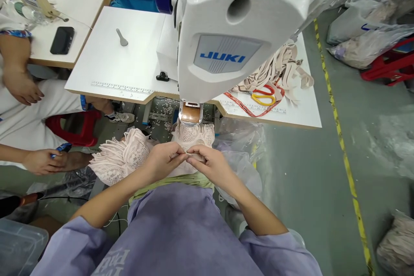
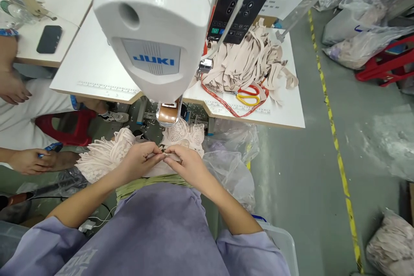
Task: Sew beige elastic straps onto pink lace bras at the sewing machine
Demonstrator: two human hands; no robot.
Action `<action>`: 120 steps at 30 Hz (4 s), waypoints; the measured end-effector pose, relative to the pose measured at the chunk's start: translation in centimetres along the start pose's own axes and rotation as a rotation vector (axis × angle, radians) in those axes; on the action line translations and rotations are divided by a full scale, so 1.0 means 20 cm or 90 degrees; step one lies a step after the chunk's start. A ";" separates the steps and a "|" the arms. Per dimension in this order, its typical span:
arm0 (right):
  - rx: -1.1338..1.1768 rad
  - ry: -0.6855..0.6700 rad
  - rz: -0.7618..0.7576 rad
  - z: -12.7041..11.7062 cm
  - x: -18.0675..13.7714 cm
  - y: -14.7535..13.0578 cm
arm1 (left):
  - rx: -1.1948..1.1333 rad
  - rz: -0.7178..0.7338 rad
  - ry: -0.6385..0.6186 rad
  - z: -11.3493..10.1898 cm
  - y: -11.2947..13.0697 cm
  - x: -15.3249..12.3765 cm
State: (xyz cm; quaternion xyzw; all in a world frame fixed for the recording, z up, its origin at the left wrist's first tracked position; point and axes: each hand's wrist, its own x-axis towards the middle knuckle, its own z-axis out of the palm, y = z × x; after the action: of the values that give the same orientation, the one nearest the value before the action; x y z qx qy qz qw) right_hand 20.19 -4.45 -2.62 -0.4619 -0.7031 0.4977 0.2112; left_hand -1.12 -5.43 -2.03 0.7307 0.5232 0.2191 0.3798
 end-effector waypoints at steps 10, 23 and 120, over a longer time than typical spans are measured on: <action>0.079 0.079 -0.006 -0.05 0.04 0.03 | 0.040 0.074 -0.050 -0.04 -0.02 0.00; -0.072 -0.134 -0.343 -0.13 0.05 -0.09 | 0.060 0.094 -0.049 -0.14 0.10 0.02; -0.274 -0.032 -0.039 -0.40 0.47 -0.36 | 0.505 0.395 0.194 -0.24 -0.06 0.28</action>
State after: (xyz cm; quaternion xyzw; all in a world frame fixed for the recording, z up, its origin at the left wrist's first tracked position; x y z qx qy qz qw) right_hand 18.52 7.21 5.63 -0.4621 -0.8120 0.3406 0.1055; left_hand -3.20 1.61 -0.44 0.8988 0.3744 0.2099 -0.0893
